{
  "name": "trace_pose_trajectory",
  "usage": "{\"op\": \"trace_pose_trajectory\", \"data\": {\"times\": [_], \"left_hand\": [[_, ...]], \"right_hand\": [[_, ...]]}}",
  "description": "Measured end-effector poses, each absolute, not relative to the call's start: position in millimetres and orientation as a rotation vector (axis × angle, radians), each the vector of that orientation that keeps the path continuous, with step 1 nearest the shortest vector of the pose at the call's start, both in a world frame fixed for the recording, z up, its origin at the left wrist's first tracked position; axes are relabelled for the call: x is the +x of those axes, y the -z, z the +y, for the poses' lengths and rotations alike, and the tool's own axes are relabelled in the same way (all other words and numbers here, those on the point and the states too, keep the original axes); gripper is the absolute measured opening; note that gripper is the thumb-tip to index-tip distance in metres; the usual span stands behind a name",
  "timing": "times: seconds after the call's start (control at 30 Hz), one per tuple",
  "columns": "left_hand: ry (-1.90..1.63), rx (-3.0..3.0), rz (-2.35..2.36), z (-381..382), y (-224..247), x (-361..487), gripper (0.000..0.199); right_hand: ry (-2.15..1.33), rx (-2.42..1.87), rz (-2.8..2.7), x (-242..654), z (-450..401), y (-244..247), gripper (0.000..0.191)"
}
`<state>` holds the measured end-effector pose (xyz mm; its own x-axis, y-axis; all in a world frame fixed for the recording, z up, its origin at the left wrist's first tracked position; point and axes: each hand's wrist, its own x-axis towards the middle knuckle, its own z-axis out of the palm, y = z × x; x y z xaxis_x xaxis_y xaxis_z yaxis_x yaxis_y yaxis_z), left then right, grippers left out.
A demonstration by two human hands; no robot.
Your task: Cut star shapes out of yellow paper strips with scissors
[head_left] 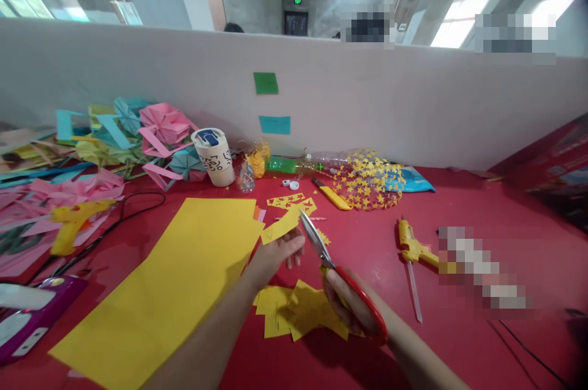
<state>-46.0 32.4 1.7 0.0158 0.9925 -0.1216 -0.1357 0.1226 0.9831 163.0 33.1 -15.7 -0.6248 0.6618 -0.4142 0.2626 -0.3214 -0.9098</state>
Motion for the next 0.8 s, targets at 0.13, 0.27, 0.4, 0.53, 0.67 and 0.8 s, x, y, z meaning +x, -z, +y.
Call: {"op": "trace_pose_trajectory", "data": {"times": [0.13,0.27,0.4,0.53,0.67,0.8], "left_hand": [[-1.338,0.881,1.224,30,-2,-42,0.037],[-1.407,0.794,1.226,31,-4,-46,0.032],[-1.401,0.78,1.257,32,-5,-48,0.031],[-1.419,0.74,1.296,33,-2,-48,0.029],[-1.404,0.732,1.31,33,2,-49,0.031],[-1.376,0.727,1.343,32,1,-50,0.031]], "right_hand": [[-1.917,-1.296,-1.778,159,31,12,0.056],[-1.879,-1.279,-1.843,160,30,8,0.06],[-1.861,-1.34,-1.905,163,31,3,0.063],[-1.857,-1.313,-1.941,164,34,2,0.06],[-1.856,-1.256,-1.96,165,36,4,0.058],[-1.897,-1.225,-1.936,166,36,4,0.054]]}}
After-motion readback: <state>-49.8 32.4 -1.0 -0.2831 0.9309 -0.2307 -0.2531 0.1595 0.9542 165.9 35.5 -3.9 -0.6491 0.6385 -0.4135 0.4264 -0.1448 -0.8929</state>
